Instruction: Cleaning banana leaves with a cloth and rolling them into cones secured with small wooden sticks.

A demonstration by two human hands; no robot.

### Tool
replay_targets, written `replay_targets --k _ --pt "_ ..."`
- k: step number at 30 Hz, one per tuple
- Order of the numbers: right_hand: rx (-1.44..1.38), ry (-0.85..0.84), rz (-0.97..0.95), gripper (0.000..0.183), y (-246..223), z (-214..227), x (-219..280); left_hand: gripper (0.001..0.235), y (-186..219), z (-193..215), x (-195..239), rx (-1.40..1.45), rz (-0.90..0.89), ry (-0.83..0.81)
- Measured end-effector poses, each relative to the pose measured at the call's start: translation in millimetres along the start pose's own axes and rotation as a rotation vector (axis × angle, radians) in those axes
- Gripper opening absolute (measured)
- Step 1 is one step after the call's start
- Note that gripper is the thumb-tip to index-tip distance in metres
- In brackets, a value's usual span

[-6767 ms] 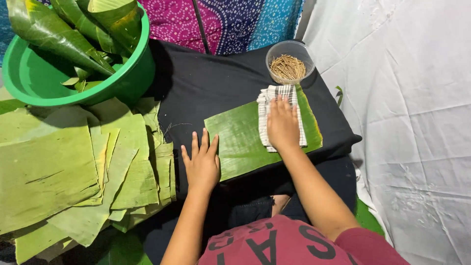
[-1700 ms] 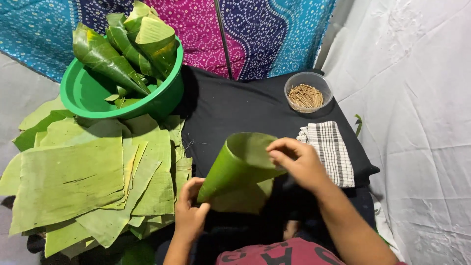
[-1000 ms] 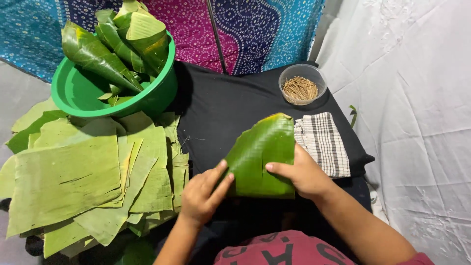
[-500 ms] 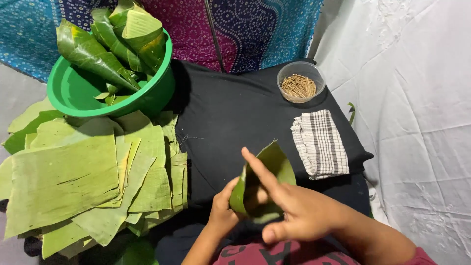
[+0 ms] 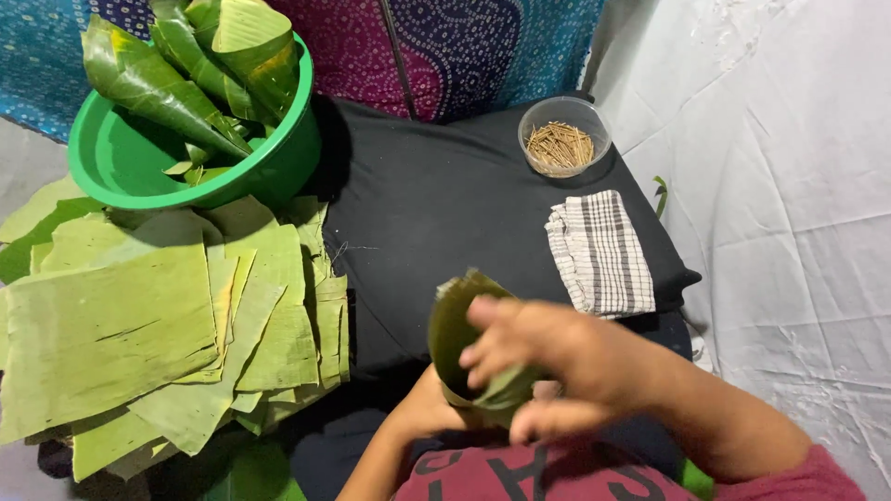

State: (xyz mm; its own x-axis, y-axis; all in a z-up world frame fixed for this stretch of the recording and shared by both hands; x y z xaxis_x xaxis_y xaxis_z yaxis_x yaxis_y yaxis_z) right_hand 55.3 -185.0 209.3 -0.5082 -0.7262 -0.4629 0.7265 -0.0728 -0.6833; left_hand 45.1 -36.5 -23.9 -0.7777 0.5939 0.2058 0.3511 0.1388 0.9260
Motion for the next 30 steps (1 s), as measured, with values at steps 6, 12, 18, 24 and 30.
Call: replay_targets --k 6,12,18,24,30 --pt "0.183 0.382 -0.306 0.062 58 -1 39 0.064 -21 20 -9 0.264 -0.113 0.159" --pt "0.558 0.236 -0.279 0.062 59 -11 28 0.043 -33 8 -19 0.476 0.038 0.069" --pt "0.013 0.203 -0.632 0.031 111 -4 33 0.056 -39 7 -24 0.574 0.079 0.063" --pt "-0.238 0.274 -0.510 0.046 117 -13 32 0.028 -24 5 -28 0.616 0.093 0.078" --pt "0.206 0.407 -0.507 0.049 83 42 26 0.047 -1 24 -27 -0.018 -0.191 0.250"
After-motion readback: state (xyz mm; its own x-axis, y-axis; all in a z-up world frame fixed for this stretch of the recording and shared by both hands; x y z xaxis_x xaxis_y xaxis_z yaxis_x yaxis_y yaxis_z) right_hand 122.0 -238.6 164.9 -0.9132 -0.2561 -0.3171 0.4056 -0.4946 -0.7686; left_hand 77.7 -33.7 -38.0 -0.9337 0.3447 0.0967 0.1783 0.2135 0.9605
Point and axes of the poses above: each hand's wrist, its own x-axis away from the middle knuckle, its own z-axis out of the back of the hand, y = z × x, the point moved 7 cm from there along -x, towards the middle knuckle, and after that the axes turned 9 degrees about x, right-handed, at the moved point
